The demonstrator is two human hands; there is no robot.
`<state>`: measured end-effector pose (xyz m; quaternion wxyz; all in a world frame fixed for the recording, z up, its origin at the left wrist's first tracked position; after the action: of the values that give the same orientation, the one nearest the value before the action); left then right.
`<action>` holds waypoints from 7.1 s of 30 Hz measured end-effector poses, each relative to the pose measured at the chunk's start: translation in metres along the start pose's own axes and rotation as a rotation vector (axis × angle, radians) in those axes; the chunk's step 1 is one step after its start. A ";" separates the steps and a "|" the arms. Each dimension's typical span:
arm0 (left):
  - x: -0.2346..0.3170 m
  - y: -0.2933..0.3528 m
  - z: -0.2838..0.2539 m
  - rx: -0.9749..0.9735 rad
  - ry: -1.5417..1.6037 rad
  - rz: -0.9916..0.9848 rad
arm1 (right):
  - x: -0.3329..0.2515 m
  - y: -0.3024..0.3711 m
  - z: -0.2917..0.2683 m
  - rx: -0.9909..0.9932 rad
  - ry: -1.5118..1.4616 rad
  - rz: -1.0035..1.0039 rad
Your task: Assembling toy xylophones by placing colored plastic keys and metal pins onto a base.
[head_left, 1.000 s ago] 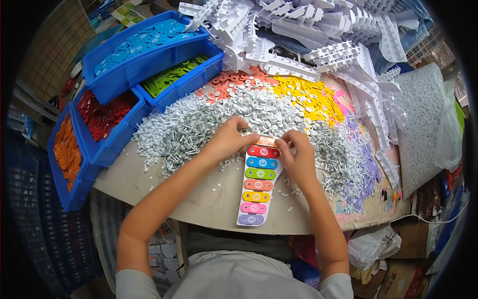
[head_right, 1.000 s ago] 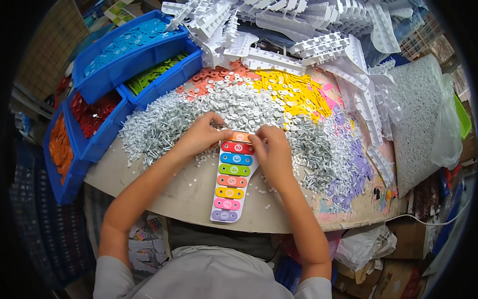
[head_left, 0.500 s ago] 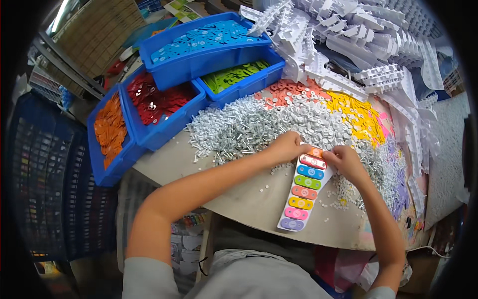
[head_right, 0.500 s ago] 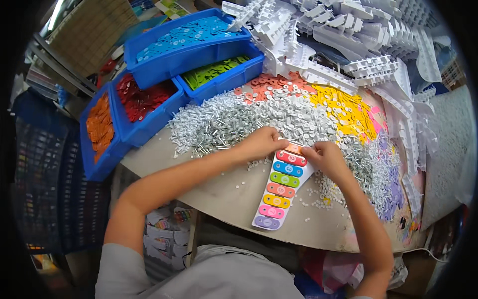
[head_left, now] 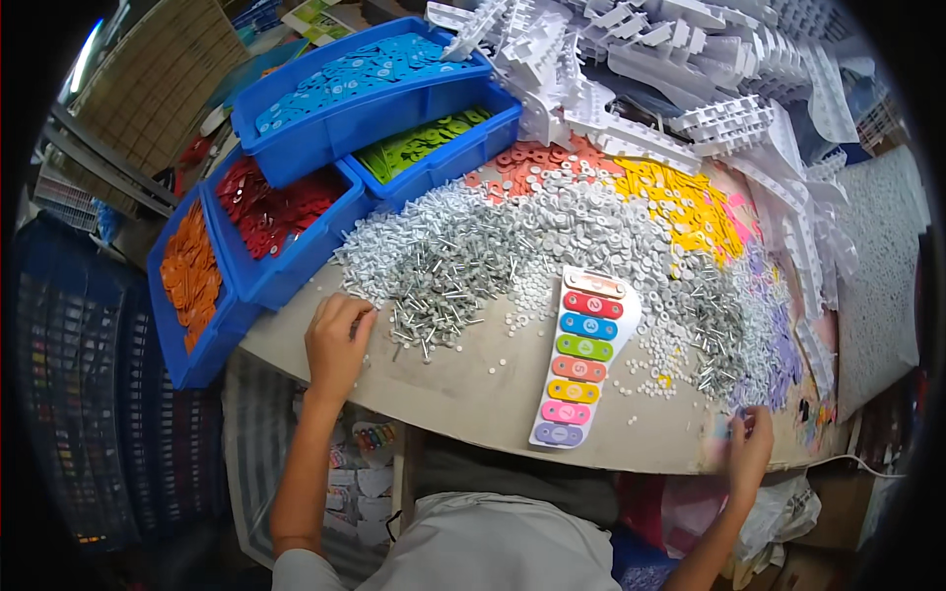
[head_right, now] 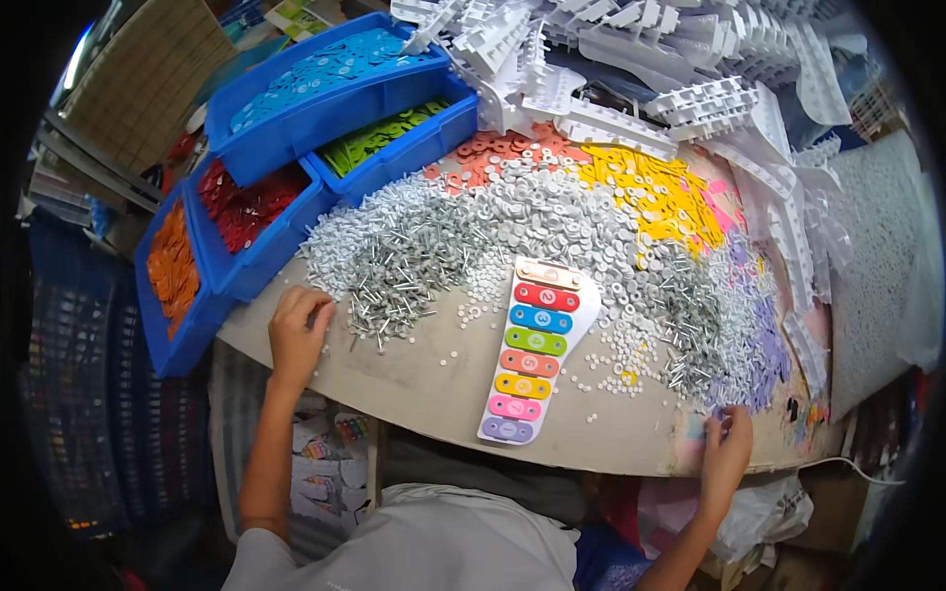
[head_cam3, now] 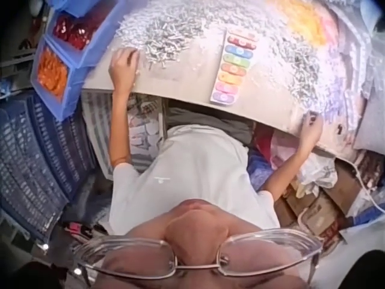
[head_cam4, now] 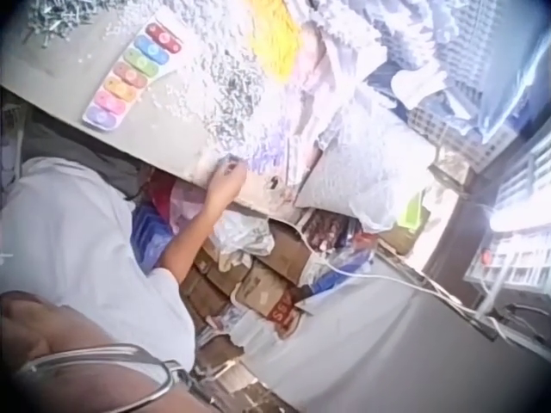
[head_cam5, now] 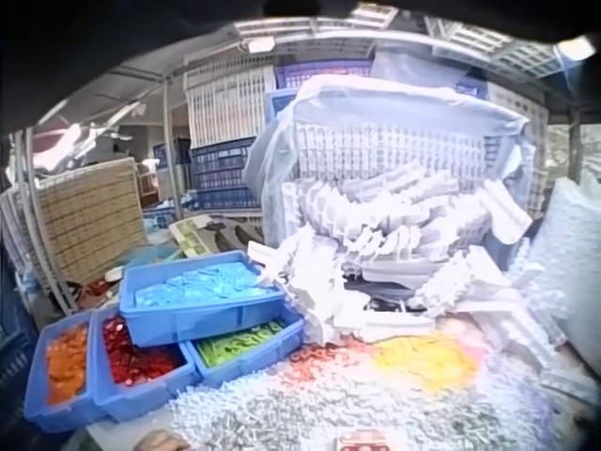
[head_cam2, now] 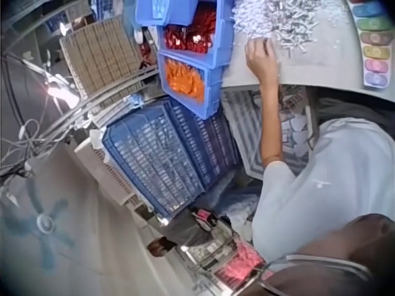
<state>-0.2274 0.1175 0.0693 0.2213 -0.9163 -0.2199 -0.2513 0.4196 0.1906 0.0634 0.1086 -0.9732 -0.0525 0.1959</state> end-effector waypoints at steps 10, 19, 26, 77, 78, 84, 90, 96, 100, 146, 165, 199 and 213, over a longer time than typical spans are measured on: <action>-0.009 0.000 0.024 0.002 -0.143 -0.058 | 0.032 -0.003 0.006 0.048 -0.023 0.073; -0.003 -0.003 0.009 0.054 -0.124 -0.132 | 0.006 -0.017 -0.028 0.208 -0.004 -0.033; 0.044 0.022 0.011 -0.266 1.011 -0.405 | -0.165 -0.064 0.060 -0.216 -1.166 0.113; 0.029 -0.003 -0.011 0.086 0.057 -0.149 | -0.073 -0.019 -0.028 0.049 0.158 -0.142; 0.001 0.000 -0.017 0.120 -0.015 -0.194 | -0.064 -0.007 -0.027 0.044 0.157 -0.140; -0.048 0.016 0.004 -0.032 -0.012 -0.343 | -0.013 0.031 0.004 0.041 0.104 -0.086; -0.062 0.017 0.002 0.040 0.102 -0.346 | -0.032 0.020 0.005 0.084 0.111 -0.118; -0.006 0.036 0.000 0.070 0.553 -0.408 | -0.042 0.004 -0.004 0.209 0.083 -0.093; 0.078 0.050 0.082 -0.518 0.923 -0.536 | -0.123 -0.030 0.013 0.337 -0.342 -0.196; 0.165 0.018 0.219 -1.342 0.953 -0.448 | -0.205 -0.104 0.161 -0.751 -0.703 -0.032; -0.007 -0.017 0.016 -0.001 -0.075 -0.105 | -0.041 0.004 0.004 -0.059 0.136 -0.124; 0.118 0.061 0.095 -0.770 1.150 -0.615 | -0.237 -0.048 0.099 0.088 -0.518 -0.530; 0.145 0.057 0.180 -1.157 1.159 -0.685 | -0.191 -0.048 0.151 -0.515 -0.964 0.197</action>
<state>-0.0197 0.2067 -0.0061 -0.2872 -0.4975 -0.1739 -0.7998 0.1819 0.2379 0.0096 -0.1882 -0.7688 -0.0514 0.6090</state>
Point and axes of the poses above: each hand's wrist, its own y-axis away from the middle knuckle, its own z-axis out of the palm, x = y × z, the point moved 9 cm from there along -y, towards the middle knuckle, and after that the axes turned 13 degrees about -z, right-handed, at the moved point
